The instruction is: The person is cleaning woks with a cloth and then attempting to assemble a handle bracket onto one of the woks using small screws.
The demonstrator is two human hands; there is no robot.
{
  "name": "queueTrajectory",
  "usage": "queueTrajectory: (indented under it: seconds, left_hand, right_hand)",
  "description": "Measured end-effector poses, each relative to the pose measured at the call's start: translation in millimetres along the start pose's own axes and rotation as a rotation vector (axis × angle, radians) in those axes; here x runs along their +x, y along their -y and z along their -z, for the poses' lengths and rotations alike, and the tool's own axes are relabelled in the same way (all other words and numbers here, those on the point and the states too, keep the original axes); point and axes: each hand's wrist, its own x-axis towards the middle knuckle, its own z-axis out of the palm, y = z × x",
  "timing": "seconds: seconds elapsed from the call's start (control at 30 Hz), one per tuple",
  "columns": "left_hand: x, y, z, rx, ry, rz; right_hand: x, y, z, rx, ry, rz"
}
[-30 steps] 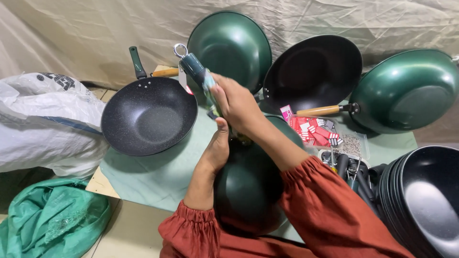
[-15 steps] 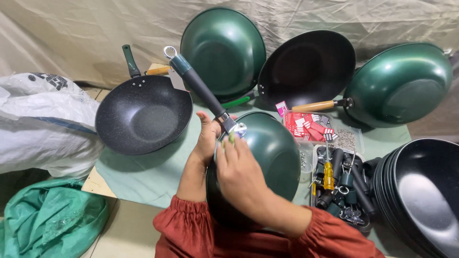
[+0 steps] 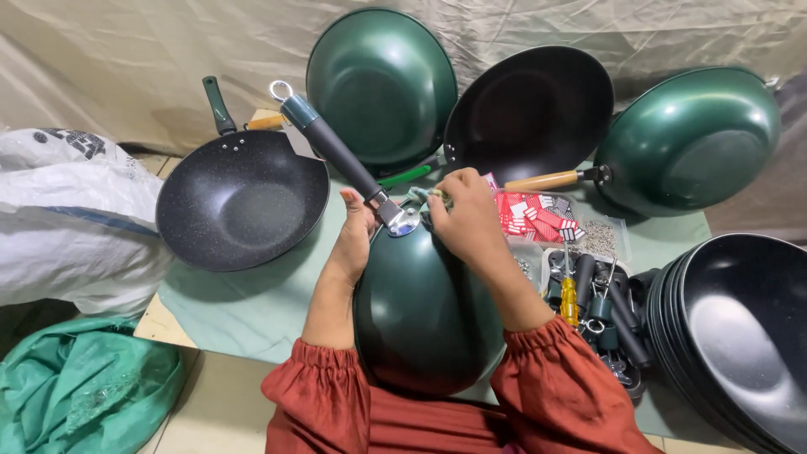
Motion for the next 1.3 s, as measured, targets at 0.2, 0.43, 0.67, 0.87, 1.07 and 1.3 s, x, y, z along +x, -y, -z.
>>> queueTrajectory:
  seconds: [0.2, 0.43, 0.67, 0.87, 1.07, 1.3]
  left_hand:
    - [27.4, 55.9, 31.8, 0.143, -0.123, 0.093]
    - [14.9, 15.1, 18.8, 0.229, -0.208, 0.117]
    - [28.8, 35.6, 24.1, 0.246, -0.102, 0.082]
    - [32.4, 35.8, 32.8, 0.046, -0.080, 0.145]
    - [34.8, 33.3, 27.5, 0.391, -0.243, 0.278]
    - [37.2, 6.9, 15.4, 0.525, -0.324, 0.332]
  right_hand:
    - [-24.4, 79.8, 24.6, -0.098, -0.069, 0.263]
    - [-67.0, 137.4, 50.5, -0.073, -0.015, 0.369]
    - [-41.5, 53.2, 44.3, 0.090, -0.064, 0.240]
    - [-74.7, -81.1, 12.6, 0.250, 0.082, -0.291]
    - [-133.1, -68.9, 20.8, 0.224, 0.114, -0.603]
    - [-172.1, -32.7, 15.1, 0.087, -0.159, -0.007]
